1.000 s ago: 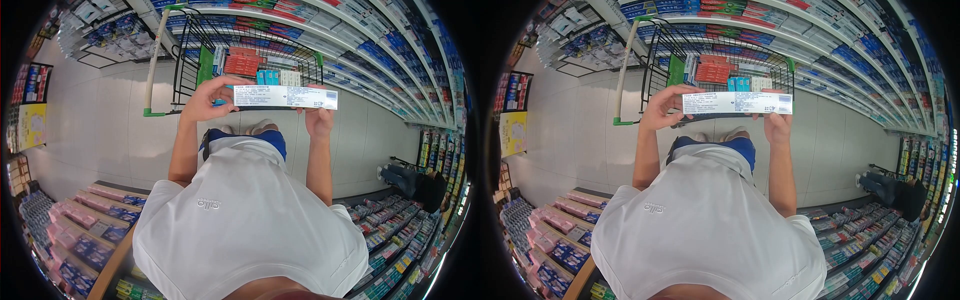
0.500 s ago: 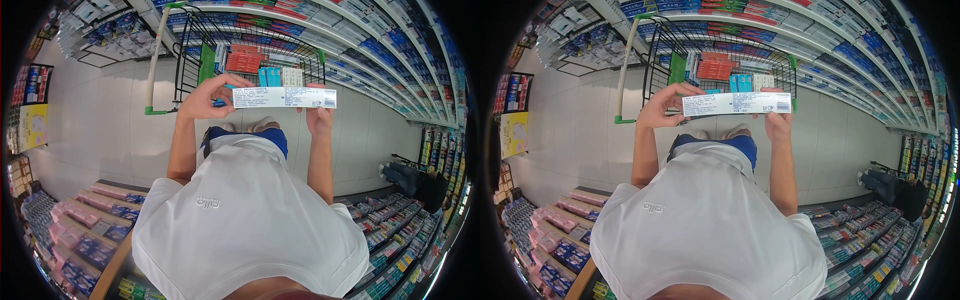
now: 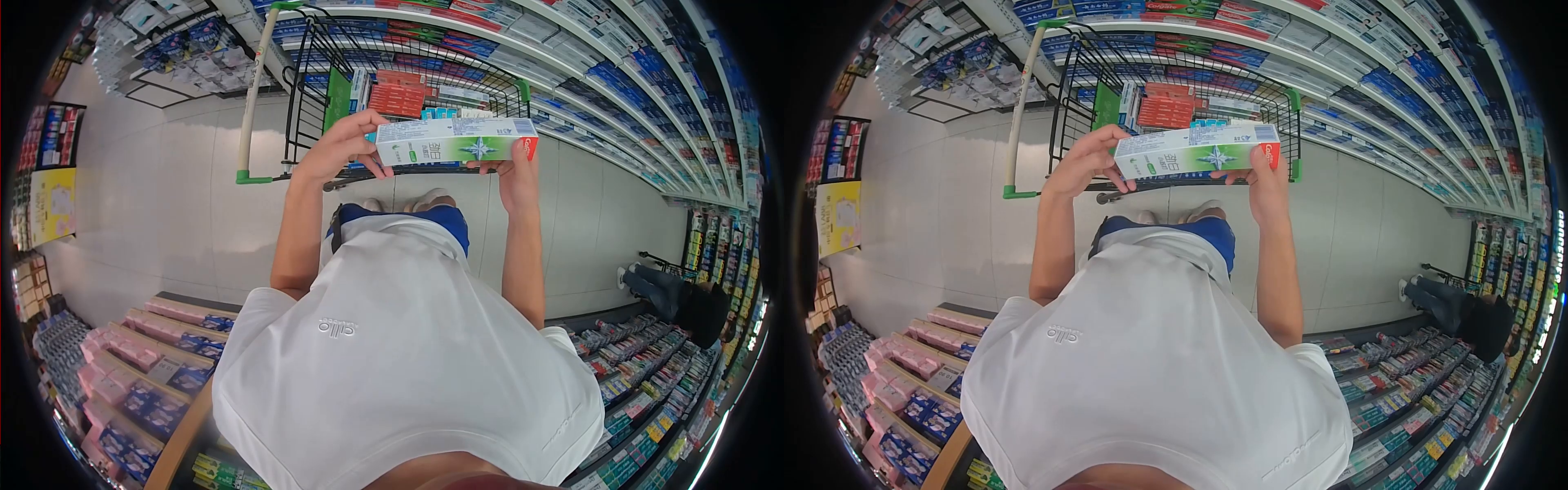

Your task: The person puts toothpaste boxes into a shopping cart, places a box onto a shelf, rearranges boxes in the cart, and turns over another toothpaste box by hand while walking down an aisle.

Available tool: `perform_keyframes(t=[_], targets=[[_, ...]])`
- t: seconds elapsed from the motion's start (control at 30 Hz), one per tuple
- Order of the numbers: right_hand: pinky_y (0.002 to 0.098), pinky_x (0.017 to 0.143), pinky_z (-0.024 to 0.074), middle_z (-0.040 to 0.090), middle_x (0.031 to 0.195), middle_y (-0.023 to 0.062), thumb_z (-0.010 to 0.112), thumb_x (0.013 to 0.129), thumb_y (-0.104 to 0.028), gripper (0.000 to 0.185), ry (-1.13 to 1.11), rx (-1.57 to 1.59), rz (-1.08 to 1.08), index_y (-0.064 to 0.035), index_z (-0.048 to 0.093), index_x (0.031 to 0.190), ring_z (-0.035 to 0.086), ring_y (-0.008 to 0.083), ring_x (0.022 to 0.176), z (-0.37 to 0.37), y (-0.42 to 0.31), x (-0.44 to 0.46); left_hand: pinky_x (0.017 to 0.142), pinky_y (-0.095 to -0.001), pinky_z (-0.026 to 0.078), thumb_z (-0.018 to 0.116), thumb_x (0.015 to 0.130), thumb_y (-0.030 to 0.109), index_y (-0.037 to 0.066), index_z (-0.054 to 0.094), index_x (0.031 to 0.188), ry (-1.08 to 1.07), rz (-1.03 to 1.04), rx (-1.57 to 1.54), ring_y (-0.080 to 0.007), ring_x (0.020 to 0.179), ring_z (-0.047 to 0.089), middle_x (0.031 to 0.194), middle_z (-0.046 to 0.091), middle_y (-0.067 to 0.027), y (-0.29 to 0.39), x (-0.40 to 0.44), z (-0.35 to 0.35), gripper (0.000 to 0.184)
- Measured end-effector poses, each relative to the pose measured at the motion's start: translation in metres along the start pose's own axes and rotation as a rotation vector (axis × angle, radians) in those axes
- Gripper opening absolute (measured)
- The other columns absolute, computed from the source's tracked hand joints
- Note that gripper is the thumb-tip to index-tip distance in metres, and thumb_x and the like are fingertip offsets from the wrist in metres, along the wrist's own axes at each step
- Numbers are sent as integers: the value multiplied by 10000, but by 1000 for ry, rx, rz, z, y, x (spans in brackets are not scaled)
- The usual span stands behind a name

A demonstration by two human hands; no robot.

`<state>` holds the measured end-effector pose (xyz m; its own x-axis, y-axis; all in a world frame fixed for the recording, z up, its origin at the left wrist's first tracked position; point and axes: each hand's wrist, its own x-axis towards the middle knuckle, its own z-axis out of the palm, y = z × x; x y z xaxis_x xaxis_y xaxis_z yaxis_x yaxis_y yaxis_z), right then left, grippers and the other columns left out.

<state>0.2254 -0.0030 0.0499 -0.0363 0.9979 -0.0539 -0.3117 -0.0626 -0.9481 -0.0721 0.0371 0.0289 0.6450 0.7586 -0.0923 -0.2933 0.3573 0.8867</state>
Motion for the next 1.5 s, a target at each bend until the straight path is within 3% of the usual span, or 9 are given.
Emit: perform_keyframes(t=[0.2,0.43,0.67,0.8,0.97,1.07,1.17,1.23,1.5], targets=[[293,575,489,682,898,176,393,982,-360,450,2,-115,55,44,538,1117,688,263,710,-2,0,2,571,-325,591,483,808,108,-13,474,1049,-13,-29,-122,-269,692,684,946,634,-153,-7,3,-8,270],[288,571,493,680,890,179,396,986,-337,419,7,-127,73,41,539,1098,689,261,708,0,-2,3,562,-331,589,504,839,132,-16,472,1075,-46,-15,-158,-276,701,687,950,636,-170,-16,5,-16,280],[261,559,491,672,918,140,543,928,-309,377,147,-45,117,33,567,1082,679,225,694,-10,2,1,507,-293,560,555,919,246,-16,480,1116,-115,29,-123,-252,648,675,922,633,-146,-34,18,-13,337],[240,572,495,663,900,95,625,885,-274,331,216,-96,63,24,604,1026,648,144,676,-23,7,0,451,-267,519,530,936,271,-14,506,1102,-6,-151,-23,-183,554,633,904,625,-119,-57,44,-8,331],[224,559,493,664,851,49,661,860,-243,298,343,-153,-56,10,628,1014,628,99,677,-52,-3,-9,441,-248,490,514,945,312,-8,511,1113,-88,-316,-145,-129,534,601,895,611,-79,-74,73,44,362],[213,546,486,663,831,35,670,853,-225,290,411,-139,23,-3,631,1034,627,92,676,-79,-12,-9,483,-230,471,597,897,263,7,523,1135,-381,-317,-27,-81,643,594,907,599,-39,-94,92,73,357],[229,557,487,664,843,41,665,856,-240,294,487,-130,47,-8,630,1033,625,94,689,-102,-19,-21,462,-218,451,646,855,202,4,530,1132,-344,-193,162,-74,634,577,895,599,-25,-110,121,110,359],[257,572,491,659,859,51,649,864,-246,301,532,-96,26,-11,620,1049,621,105,707,-130,-15,-26,428,-212,419,667,809,181,-49,495,1237,-375,-366,223,-77,622,568,905,619,-32,-110,138,125,515],[287,574,494,639,900,81,586,893,-189,276,454,150,-60,3,578,1091,616,143,722,-219,-24,-43,381,-200,359,676,802,189,-24,555,1157,-362,-396,137,-60,628,552,829,597,-9,-117,196,183,431]])
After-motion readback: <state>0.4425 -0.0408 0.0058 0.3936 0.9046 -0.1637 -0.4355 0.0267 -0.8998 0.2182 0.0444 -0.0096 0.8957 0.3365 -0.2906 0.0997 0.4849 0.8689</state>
